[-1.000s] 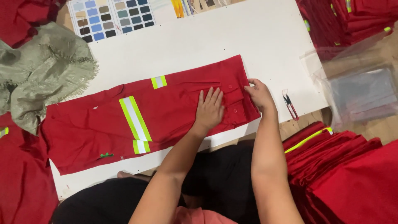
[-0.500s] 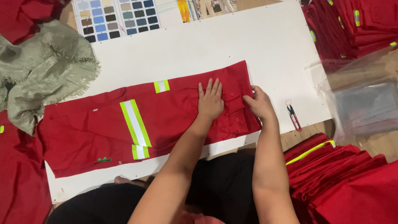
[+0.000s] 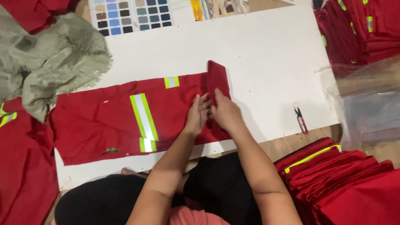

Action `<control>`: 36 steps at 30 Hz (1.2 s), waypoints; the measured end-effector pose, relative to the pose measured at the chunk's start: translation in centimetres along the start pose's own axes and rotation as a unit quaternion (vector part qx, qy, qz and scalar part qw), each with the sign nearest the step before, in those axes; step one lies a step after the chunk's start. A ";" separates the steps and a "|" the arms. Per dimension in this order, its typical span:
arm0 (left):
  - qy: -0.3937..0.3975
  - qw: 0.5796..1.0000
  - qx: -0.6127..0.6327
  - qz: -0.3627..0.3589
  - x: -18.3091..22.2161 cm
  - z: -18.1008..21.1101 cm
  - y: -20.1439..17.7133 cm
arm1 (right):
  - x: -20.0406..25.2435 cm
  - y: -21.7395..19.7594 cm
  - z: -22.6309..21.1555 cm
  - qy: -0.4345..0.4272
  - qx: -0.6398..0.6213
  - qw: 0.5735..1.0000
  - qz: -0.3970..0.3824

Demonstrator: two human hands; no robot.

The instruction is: Folding red workwear uniforms and placing them into plastic bags for packaging.

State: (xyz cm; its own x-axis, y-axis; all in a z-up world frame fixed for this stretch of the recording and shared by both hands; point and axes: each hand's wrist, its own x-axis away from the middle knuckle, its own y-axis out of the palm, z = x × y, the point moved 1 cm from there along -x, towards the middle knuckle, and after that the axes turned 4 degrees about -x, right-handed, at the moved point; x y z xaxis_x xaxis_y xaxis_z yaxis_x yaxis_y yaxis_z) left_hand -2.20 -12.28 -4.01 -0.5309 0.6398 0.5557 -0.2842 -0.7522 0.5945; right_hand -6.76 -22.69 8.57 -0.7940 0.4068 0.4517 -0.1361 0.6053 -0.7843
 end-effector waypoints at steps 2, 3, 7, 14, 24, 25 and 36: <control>0.004 1.000 -0.007 0.021 -2.1 -1.9 -2.9 | -1.1 2.8 -0.4 -0.013 0.030 0.999 -0.024; 0.006 0.999 -0.015 0.040 -3.2 -2.9 -4.4 | -1.6 4.3 -0.7 -0.021 0.060 0.997 -0.047; -0.041 0.996 -0.018 0.077 -5.5 -4.9 -7.7 | -1.6 4.4 1.1 -0.060 0.027 0.992 -0.110; -0.022 0.999 0.032 0.016 -4.6 -4.2 -5.9 | -5.9 4.5 8.9 -0.095 -0.152 0.964 0.198; 0.068 0.855 -0.481 0.181 -0.3 0.9 -2.2 | -7.0 9.8 8.6 -0.089 0.150 0.978 0.116; 0.067 0.856 -0.479 0.181 -0.1 0.7 -2.5 | -7.0 9.7 8.6 -0.089 0.152 0.978 0.115; 0.140 0.518 -0.843 -0.018 1.9 3.5 -4.9 | -11.3 7.9 7.9 0.001 0.164 0.986 0.012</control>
State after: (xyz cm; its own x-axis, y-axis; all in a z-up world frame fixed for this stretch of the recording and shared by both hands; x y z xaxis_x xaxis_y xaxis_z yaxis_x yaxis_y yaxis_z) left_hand 0.96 -6.86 -3.84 -0.5284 0.7885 0.3147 -0.4660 0.0404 -0.8838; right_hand -3.50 -27.87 -6.13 -0.7980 0.4205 0.4318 -0.3021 0.3410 -0.8902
